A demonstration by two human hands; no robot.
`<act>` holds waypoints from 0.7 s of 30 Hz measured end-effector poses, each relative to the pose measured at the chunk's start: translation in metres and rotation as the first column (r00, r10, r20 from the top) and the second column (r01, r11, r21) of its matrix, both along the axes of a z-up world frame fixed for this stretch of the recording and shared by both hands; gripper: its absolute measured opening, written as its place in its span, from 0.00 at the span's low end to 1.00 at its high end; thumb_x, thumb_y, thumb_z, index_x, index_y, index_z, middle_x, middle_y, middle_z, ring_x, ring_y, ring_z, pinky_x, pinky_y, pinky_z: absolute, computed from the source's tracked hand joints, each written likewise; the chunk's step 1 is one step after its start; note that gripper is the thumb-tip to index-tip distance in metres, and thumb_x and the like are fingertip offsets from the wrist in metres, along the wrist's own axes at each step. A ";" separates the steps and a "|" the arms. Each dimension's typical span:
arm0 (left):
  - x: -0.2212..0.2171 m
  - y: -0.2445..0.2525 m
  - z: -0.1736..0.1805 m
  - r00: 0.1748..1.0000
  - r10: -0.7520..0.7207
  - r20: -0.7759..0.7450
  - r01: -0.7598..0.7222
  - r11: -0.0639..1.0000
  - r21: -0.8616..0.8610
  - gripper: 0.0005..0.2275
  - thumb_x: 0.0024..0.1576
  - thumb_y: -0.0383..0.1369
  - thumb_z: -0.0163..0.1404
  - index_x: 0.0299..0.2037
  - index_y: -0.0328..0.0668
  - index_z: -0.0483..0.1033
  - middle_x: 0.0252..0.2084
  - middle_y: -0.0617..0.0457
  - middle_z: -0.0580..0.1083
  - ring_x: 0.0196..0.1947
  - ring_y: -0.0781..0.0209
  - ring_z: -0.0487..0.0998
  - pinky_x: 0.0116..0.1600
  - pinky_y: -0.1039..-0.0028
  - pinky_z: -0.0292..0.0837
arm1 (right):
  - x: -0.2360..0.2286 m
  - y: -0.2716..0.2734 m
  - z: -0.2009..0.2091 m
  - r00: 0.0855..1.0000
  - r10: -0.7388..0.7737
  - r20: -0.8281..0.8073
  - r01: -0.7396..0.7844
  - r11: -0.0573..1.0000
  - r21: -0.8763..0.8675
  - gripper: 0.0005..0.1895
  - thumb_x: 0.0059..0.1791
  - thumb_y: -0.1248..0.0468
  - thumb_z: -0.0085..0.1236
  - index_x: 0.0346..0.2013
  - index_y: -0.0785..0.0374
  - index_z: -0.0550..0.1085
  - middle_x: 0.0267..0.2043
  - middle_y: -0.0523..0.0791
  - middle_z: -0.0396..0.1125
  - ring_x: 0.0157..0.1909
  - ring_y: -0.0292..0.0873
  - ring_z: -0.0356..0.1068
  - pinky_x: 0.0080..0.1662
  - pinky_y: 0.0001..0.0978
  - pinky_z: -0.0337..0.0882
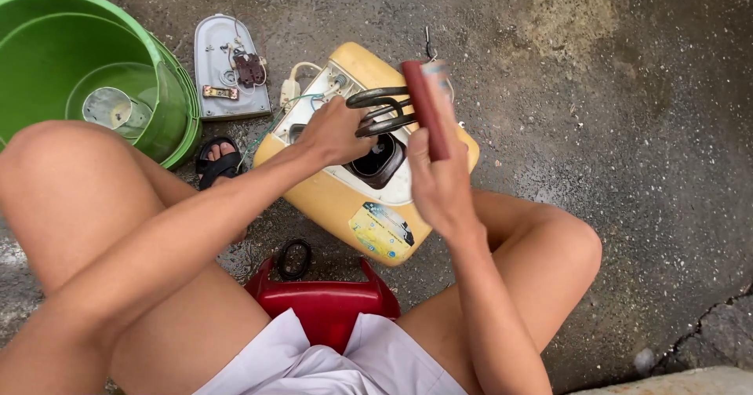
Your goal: Scrubbing and sanding the heating element and internal body of a disassembled water heater using sandpaper and water.
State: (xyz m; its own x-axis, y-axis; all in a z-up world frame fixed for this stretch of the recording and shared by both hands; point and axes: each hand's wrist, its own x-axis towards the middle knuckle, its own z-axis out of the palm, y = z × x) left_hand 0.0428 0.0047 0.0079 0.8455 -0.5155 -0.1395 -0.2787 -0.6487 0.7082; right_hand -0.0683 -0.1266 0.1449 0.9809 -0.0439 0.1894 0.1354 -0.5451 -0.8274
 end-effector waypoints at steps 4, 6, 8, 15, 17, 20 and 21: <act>-0.001 0.015 -0.009 1.000 0.011 0.001 -0.011 0.999 0.050 0.10 0.50 0.36 0.52 0.20 0.40 0.75 0.19 0.45 0.72 0.25 0.37 0.79 0.34 0.55 0.74 | 0.008 -0.006 -0.019 0.999 0.031 -0.009 -0.031 0.999 -0.013 0.40 0.57 0.36 0.26 0.74 0.60 0.55 0.78 0.56 0.48 0.78 0.64 0.43 0.74 0.62 0.43; -0.006 0.012 -0.042 0.998 -0.015 0.067 0.006 0.991 0.132 0.07 0.46 0.37 0.53 0.21 0.44 0.78 0.19 0.50 0.72 0.23 0.44 0.80 0.34 0.58 0.76 | 0.016 -0.019 -0.026 0.939 -0.248 -0.238 0.266 0.963 0.045 0.26 0.57 0.42 0.36 0.24 0.52 0.72 0.20 0.36 0.58 0.25 0.36 0.57 0.29 0.27 0.58; -0.011 0.009 -0.019 0.997 -0.030 0.077 0.019 0.990 0.143 0.08 0.46 0.36 0.53 0.20 0.42 0.77 0.19 0.49 0.71 0.23 0.42 0.80 0.33 0.57 0.76 | 0.014 -0.004 -0.026 0.970 -0.227 -0.093 0.233 0.971 0.061 0.20 0.58 0.45 0.33 0.48 0.58 0.64 0.44 0.51 0.58 0.49 0.52 0.55 0.50 0.43 0.56; -0.013 0.010 -0.007 0.994 -0.063 0.090 0.043 0.977 0.208 0.11 0.52 0.34 0.48 0.28 0.33 0.81 0.23 0.42 0.73 0.28 0.36 0.82 0.37 0.53 0.76 | 0.014 0.000 -0.031 0.983 -0.181 -0.014 0.182 0.980 0.084 0.39 0.59 0.38 0.24 0.71 0.64 0.60 0.62 0.70 0.62 0.71 0.68 0.53 0.69 0.62 0.54; -0.014 0.010 -0.016 0.995 -0.066 0.078 0.048 0.977 0.205 0.10 0.49 0.33 0.50 0.28 0.33 0.81 0.24 0.41 0.73 0.28 0.36 0.82 0.37 0.52 0.76 | 0.010 0.010 -0.034 0.983 -0.184 -0.020 0.185 0.979 0.091 0.38 0.58 0.39 0.24 0.72 0.64 0.59 0.65 0.67 0.61 0.72 0.66 0.53 0.70 0.60 0.54; -0.015 0.005 -0.010 0.995 -0.053 0.081 0.036 0.979 0.200 0.09 0.46 0.32 0.51 0.28 0.33 0.81 0.24 0.40 0.73 0.28 0.35 0.82 0.37 0.53 0.77 | 0.007 0.020 -0.039 0.984 -0.171 -0.046 0.175 0.979 0.108 0.37 0.57 0.41 0.26 0.73 0.61 0.58 0.71 0.60 0.56 0.74 0.59 0.53 0.72 0.55 0.52; -0.017 0.008 -0.007 0.995 -0.045 0.092 0.026 0.979 0.203 0.09 0.45 0.31 0.51 0.28 0.32 0.81 0.24 0.39 0.73 0.28 0.35 0.82 0.37 0.53 0.77 | 0.005 0.028 -0.044 0.984 -0.162 -0.069 0.169 0.978 0.124 0.37 0.57 0.42 0.26 0.74 0.60 0.57 0.75 0.55 0.54 0.75 0.54 0.53 0.73 0.52 0.50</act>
